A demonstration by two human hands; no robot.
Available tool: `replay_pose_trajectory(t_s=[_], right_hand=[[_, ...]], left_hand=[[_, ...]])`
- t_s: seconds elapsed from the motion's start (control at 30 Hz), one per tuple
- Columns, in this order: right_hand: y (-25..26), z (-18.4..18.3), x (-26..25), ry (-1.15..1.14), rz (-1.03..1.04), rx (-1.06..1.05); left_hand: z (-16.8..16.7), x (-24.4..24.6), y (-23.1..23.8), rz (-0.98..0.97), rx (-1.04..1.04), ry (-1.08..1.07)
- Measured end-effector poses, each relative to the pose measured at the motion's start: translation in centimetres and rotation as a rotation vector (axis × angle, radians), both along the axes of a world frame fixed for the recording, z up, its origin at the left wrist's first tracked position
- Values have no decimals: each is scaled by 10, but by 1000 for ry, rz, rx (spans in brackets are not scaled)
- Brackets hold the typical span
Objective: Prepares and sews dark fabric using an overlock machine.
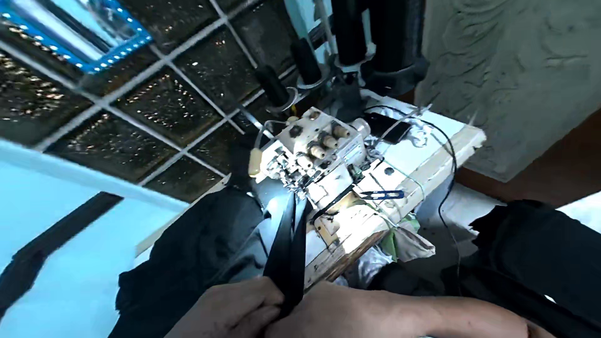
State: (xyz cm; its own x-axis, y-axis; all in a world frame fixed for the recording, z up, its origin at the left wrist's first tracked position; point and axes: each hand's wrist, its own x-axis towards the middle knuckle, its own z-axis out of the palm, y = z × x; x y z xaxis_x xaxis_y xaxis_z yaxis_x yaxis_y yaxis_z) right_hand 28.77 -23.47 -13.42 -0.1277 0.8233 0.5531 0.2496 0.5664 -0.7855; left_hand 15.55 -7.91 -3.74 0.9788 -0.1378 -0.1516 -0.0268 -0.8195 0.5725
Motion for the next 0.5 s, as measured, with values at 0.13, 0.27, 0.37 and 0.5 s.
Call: replay_pose_trajectory(t_s=[0.13, 0.27, 0.37, 0.5], right_hand=[[11, -14, 8, 163, 8, 103], [24, -21, 28, 67, -93, -77], [36, -34, 51, -186, -136, -221], [58, -64, 76, -457, -469, -146]], left_hand=[[4, -5, -4, 25, 213, -9], [27, -15, -8, 91, 490, 73], [32, -31, 8, 118, 712, 72], [27, -49, 46, 117, 680, -101]])
